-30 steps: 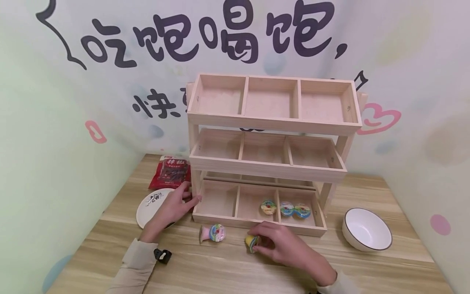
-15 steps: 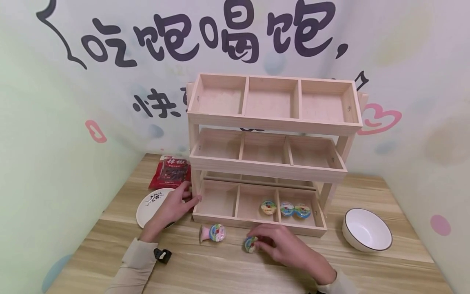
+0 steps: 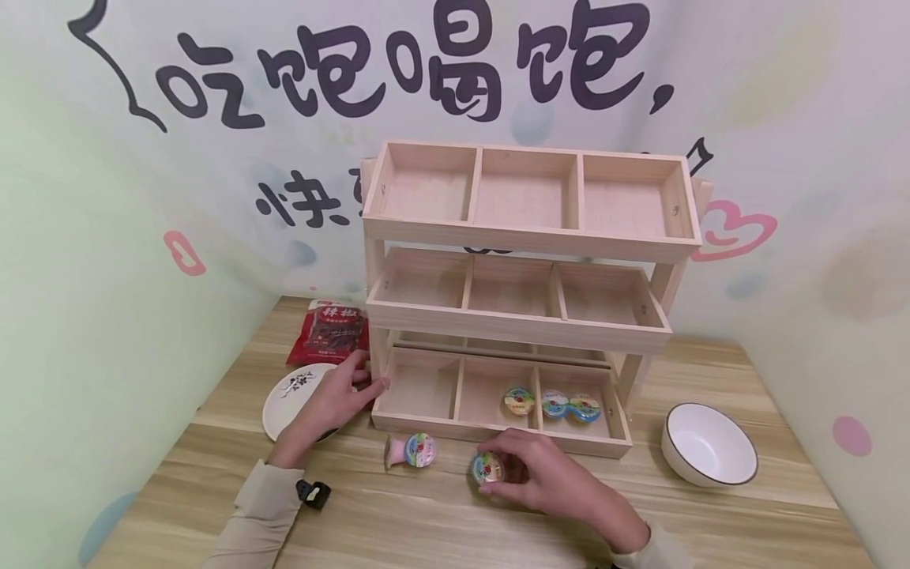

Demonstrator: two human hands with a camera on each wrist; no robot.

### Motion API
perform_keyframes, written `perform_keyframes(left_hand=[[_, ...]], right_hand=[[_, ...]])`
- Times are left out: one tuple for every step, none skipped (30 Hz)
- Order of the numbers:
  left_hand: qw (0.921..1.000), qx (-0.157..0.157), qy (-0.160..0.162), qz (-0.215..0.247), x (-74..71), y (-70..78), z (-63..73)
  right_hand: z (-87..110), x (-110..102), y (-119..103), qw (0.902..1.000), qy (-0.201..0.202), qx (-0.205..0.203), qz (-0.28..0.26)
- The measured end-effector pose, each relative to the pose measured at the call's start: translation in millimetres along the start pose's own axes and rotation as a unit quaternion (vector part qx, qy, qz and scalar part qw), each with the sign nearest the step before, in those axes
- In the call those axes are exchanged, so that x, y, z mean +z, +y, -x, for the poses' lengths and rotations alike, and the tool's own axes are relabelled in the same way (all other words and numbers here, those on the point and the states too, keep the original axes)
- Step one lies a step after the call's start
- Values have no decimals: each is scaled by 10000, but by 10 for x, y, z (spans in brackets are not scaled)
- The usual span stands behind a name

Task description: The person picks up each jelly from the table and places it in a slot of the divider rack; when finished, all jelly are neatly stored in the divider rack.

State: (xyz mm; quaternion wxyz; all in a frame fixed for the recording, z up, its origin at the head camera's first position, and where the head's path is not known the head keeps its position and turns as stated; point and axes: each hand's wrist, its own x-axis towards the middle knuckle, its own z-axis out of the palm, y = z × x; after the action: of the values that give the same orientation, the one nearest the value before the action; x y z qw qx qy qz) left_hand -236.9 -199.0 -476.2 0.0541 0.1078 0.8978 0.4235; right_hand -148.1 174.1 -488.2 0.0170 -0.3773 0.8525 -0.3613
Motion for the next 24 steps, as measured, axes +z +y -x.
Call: perform_keyframes(left_hand=[[10000, -4, 3, 6, -2, 0, 1], [10000, 2, 4, 1, -3, -1, 1], [10000, -5, 6, 2, -5, -1, 2], [10000, 9, 1, -4, -7, 0, 4], [10000, 14, 1, -6, -7, 3, 5], [10000, 25, 2, -7, -9, 8, 7], [10000, 31, 7, -2, -11, 13, 9], [10000, 49, 4, -9, -12, 16, 10], [10000, 56, 3, -11, -13, 17, 11], [10000, 70, -2, -14, -13, 17, 11], [10000, 60, -1, -4, -13, 16, 10], [10000, 62, -1, 4, -14, 18, 11], [10000, 61, -6, 3, -15, 20, 12], [10000, 45, -6, 2, -15, 20, 12], [10000, 43, -12, 5, -16, 21, 12], [10000, 39, -6, 7, -17, 27, 14], [10000, 43, -6, -2, -19, 30, 16], [10000, 42, -2, -2, -19, 33, 16], [10000, 49, -6, -11, -19, 32, 16], [10000, 38, 1, -6, -17, 31, 15], [10000, 56, -5, -8, -16, 27, 13], [10000, 41, -1, -8, -13, 23, 10], [10000, 68, -10, -33, -13, 19, 11], [10000, 51, -11, -20, -10, 17, 9]], right_hand=[[0, 3, -11, 9999, 35, 15, 127], [1, 5, -22, 9996, 54, 41, 259], [1, 9, -30, 9992, 65, 78, 390], [1, 13, -39, 9985, 77, 119, 522], [1, 17, -47, 9979, 83, 146, 627], [2, 21, -54, 9973, 91, 154, 716], [3, 27, -60, 9965, 101, 149, 821], [5, 33, -69, 9956, 106, 156, 919], [6, 40, -79, 9945, 120, 161, 1032], [7, 45, -90, 9932, 133, 158, 1142], [9, 50, -99, 9915, 155, 152, 1281], [13, 54, -107, 9896, 181, 148, 1423], [17, 57, -114, 9875, 199, 158, 1557], [20, 59, -123, 9855, 209, 172, 1675], [24, 61, -127, 9838, 220, 162, 1773], [28, 61, -130, 9825, 220, 153, 1845], [32, 61, -132, 9811, 212, 146, 1919], [35, 61, -133, 9808, 186, 139, 1935], [37, 61, -135, 9809, 156, 121, 1933], [37, 60, -137, 9812, 125, 82, 1925], [36, 59, -135, 9817, 93, 21, 1900], [35, 56, -136, 9819, 68, -46, 1892], [35, 53, -137, 9820, 49, -123, 1884], [34, 49, -139, 9822, 38, -200, 1868]])
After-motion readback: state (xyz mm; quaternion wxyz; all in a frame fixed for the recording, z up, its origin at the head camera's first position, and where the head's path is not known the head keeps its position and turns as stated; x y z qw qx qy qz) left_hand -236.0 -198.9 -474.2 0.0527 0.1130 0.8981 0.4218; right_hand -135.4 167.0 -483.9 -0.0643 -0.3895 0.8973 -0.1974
